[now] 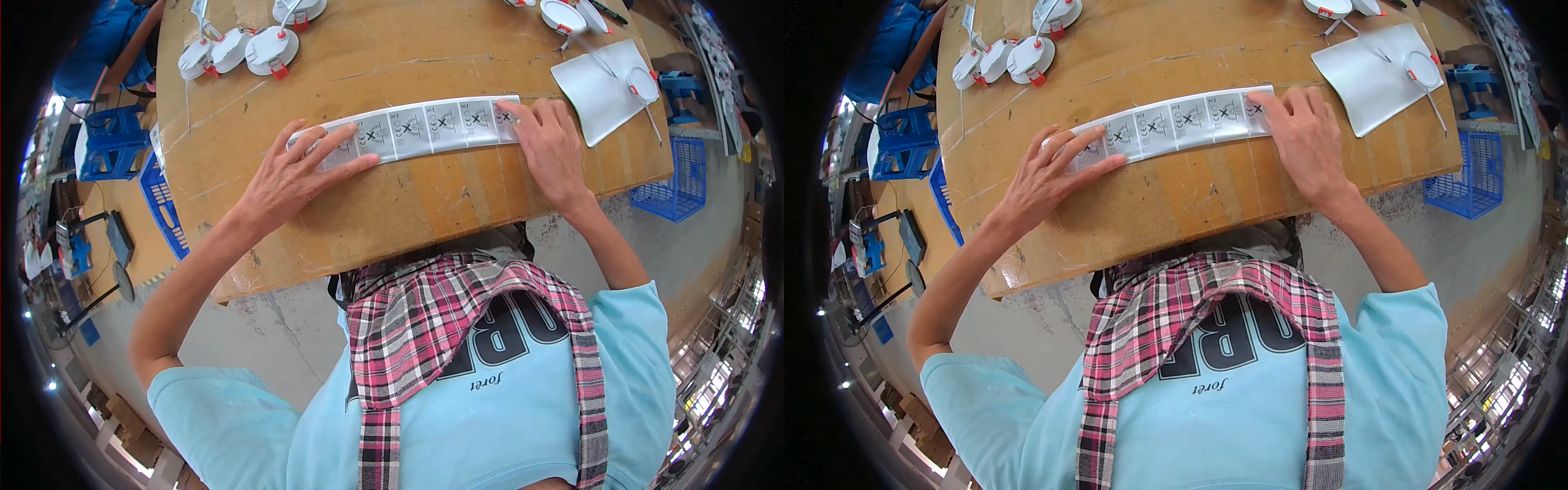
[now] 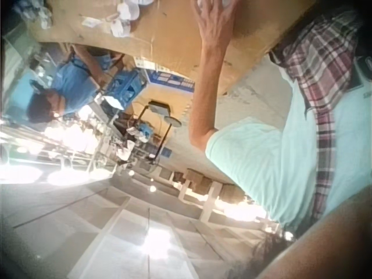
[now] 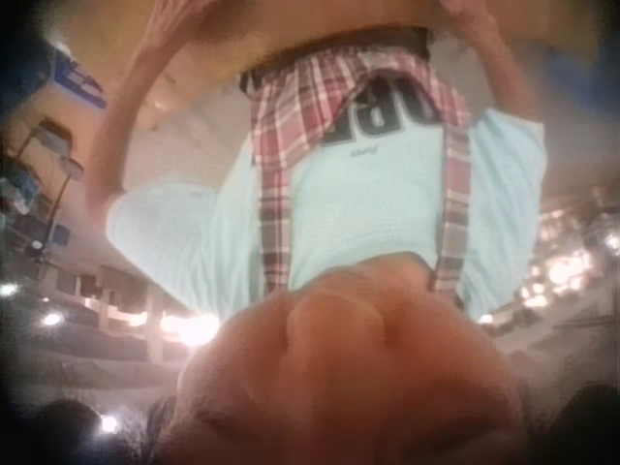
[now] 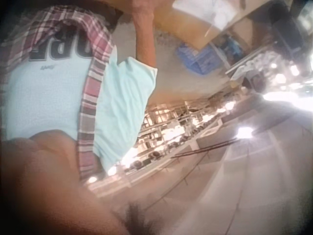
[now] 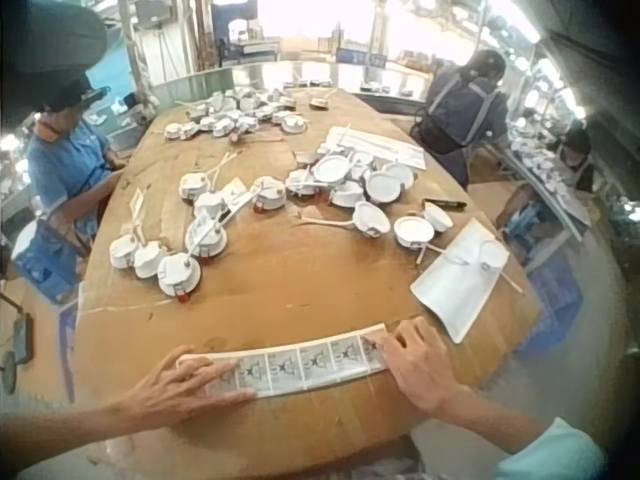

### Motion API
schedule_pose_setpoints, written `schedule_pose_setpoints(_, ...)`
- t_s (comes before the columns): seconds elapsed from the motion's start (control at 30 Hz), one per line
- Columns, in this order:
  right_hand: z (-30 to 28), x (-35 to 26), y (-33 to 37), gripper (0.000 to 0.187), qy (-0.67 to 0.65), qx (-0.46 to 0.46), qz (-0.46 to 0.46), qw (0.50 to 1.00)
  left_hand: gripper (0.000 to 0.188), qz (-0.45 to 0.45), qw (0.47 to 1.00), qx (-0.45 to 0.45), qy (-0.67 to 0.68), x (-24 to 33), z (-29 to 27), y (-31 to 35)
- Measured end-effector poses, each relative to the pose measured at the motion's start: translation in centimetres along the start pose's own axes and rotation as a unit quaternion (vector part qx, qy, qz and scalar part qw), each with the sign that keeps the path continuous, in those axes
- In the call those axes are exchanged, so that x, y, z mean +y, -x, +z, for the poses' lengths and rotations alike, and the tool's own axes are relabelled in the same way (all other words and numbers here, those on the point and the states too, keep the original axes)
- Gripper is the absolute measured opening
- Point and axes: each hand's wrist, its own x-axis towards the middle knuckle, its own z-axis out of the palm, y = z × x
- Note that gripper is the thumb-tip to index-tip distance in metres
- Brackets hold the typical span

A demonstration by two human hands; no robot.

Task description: Applying technical specification stickers to LED light fixtures and threading electrical wires through them.

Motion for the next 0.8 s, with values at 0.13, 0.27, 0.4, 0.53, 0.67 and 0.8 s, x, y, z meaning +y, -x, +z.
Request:
schedule_pose_setpoints(0.13,-0.4,-2.2,-0.7,0.040,0.166,0.132,-0.089,0.973,0.073,0.012,1.000,0.019,0.009,-0.4,-0.9,-0.4)
schedule_pose_setpoints(0.27,0.3,-6.5,-1.1,0.032,0.032,-0.005,-0.219,0.975,0.067,0.039,0.999,0.021,0.009,-0.2,-0.7,0.0)
schedule_pose_setpoints(0.4,4.9,-7.3,-0.1,0.043,0.008,0.056,-0.331,0.942,0.065,0.036,0.999,0.007,0.036,0.4,-0.9,0.3)
schedule_pose_setpoints(0.53,3.8,-6.7,-0.1,0.040,0.016,0.052,-0.351,0.935,0.063,0.033,0.999,0.018,0.030,0.9,-1.7,0.4)
schedule_pose_setpoints(0.67,3.7,-5.8,-0.5,0.043,-0.003,0.017,-0.371,0.928,0.059,0.027,0.999,0.028,0.025,0.5,-0.9,-0.3)
schedule_pose_setpoints(0.8,3.7,-5.7,-1.0,0.041,-0.034,0.023,-0.370,0.928,0.056,0.032,0.999,0.043,0.002,0.4,-1.1,-0.7)
